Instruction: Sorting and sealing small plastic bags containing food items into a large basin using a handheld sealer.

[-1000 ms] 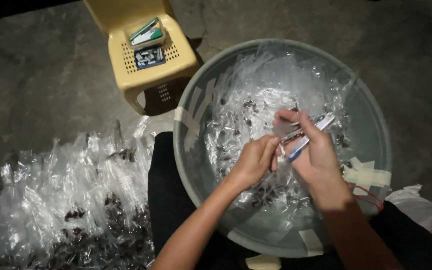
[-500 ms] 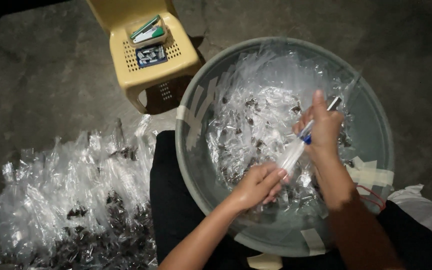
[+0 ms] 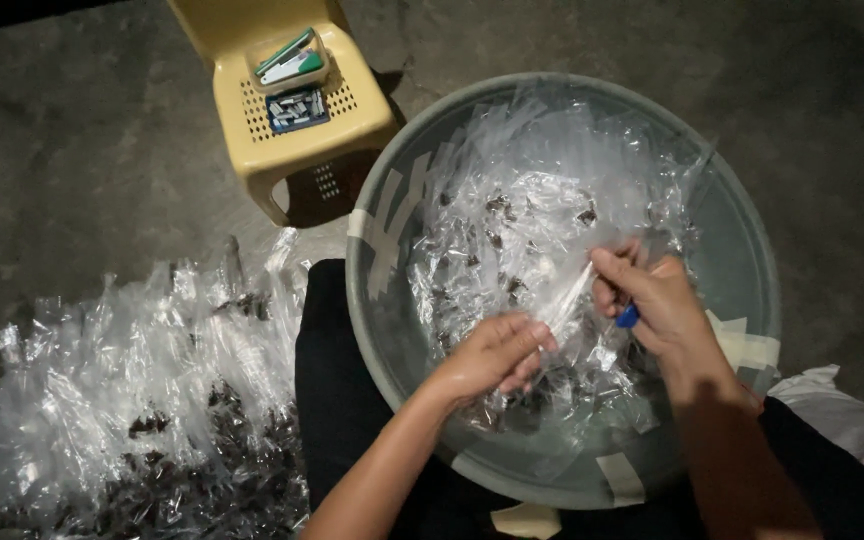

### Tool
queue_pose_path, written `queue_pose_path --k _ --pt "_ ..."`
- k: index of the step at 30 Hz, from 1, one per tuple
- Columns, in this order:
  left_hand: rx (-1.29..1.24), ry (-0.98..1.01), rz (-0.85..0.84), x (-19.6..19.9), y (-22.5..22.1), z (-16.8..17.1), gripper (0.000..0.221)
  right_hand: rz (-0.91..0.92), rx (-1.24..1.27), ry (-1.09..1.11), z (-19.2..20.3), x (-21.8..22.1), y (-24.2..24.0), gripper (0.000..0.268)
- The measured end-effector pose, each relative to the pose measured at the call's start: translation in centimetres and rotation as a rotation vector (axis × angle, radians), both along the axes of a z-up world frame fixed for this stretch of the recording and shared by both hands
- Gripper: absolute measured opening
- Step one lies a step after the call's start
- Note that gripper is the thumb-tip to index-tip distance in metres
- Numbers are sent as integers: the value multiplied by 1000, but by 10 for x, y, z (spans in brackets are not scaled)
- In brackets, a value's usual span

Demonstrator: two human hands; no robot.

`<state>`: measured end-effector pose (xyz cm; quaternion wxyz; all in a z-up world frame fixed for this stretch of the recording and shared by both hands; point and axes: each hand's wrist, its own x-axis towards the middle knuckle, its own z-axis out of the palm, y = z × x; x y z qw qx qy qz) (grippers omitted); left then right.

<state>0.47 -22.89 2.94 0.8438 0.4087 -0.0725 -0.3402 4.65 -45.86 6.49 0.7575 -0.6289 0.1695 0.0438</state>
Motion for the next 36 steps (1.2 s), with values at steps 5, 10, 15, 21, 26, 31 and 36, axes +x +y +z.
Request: queue_pose_path --k 5,10,15,21,26,31,36 --pt "23 -72 -41 -15 18 6 11 -68 -26 -109 -2 14 -17 13" --pt "169 -137 -11 -19 62 9 13 -49 -26 -123 0 11 -6 11" --pt "1106 -72 116 -7 179 78 21 -215 151 -43 -3 19 -37 4" --pt "1450 -143 1131 -61 426 -24 8 -202 -485 364 9 -9 -17 13" --pt "2077 365 195 -96 442 -101 53 68 -725 461 11 -14 42 20" --pt "2115 419 470 -110 445 -149 44 255 -811 298 -29 13 85 34" --pt "1861 264 919 -38 335 -25 60 424 -1124 329 -119 57 105 90"
